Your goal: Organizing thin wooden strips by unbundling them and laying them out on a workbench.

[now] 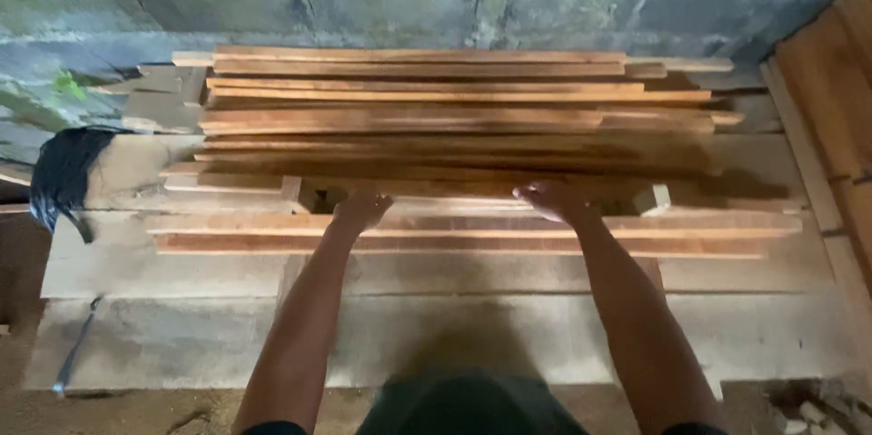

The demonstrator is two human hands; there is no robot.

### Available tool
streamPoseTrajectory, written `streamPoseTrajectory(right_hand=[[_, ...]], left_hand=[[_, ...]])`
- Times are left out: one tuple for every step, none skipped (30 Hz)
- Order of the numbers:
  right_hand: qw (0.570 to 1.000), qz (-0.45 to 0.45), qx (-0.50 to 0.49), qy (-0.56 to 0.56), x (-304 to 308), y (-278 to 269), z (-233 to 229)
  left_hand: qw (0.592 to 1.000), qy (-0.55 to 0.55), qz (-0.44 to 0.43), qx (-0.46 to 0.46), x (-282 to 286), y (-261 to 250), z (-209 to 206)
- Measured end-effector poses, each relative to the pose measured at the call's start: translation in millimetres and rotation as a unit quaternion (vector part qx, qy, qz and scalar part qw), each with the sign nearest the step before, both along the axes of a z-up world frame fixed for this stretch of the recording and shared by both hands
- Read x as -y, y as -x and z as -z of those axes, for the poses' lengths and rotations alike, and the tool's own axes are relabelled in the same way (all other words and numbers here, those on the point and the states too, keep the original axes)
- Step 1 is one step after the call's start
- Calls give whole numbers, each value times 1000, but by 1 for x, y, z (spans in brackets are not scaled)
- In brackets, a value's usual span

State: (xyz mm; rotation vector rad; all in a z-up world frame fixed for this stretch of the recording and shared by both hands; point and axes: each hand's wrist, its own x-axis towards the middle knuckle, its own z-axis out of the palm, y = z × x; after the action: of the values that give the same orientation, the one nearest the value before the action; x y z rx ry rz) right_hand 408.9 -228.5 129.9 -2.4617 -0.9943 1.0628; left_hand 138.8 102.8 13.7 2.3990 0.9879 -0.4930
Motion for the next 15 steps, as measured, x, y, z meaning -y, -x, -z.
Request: streamPoseTrajectory(right_hand=[[1000, 9, 12, -14, -4, -7, 7], [999, 21, 21, -26, -5, -13, 15], [999, 21, 20, -25, -10, -21, 21], [998, 31, 35, -32, -14, -28, 27], [997, 41, 51, -39, -18, -36, 34], [997, 43, 45, -37, -25, -46, 43], [996, 36, 63, -48, -33, -57, 54], [995, 31, 80, -57, -37, -67, 66], [995, 35, 72, -53, -45, -78, 78], [994, 38, 98, -39, -50, -90, 90], [991, 39, 124, -25, -56, -102, 102], [992, 43, 118, -20, -61, -106, 100], [985, 24, 163, -56, -67, -111, 98], [974, 4, 208, -93, -74, -117, 95], [975, 6, 203, -89, -81, -130, 104]], left_hand=[[1000, 9, -14, 2, -2, -1, -13], [999, 21, -27, 2, -2, -2, -25], [999, 21, -26, 0, -8, -7, -27], [998, 37, -50, 16, -14, -12, -28], [995, 53, -74, 32, -20, -18, -29], [996, 54, -72, 25, -30, -26, -25], [998, 25, -54, 8, -40, -36, -21], [999, -1, -35, -10, -48, -45, -15], [999, 1, -30, -18, -61, -53, -2], [997, -44, 24, -62, -73, -64, 11], [988, -88, 79, -104, -85, -74, 24], [987, -84, 84, -109, -93, -86, 33], [994, -98, 33, -44, -101, -98, 41], [993, -112, -20, 23, -110, -110, 50], [994, -109, -17, 18, -110, -121, 27]])
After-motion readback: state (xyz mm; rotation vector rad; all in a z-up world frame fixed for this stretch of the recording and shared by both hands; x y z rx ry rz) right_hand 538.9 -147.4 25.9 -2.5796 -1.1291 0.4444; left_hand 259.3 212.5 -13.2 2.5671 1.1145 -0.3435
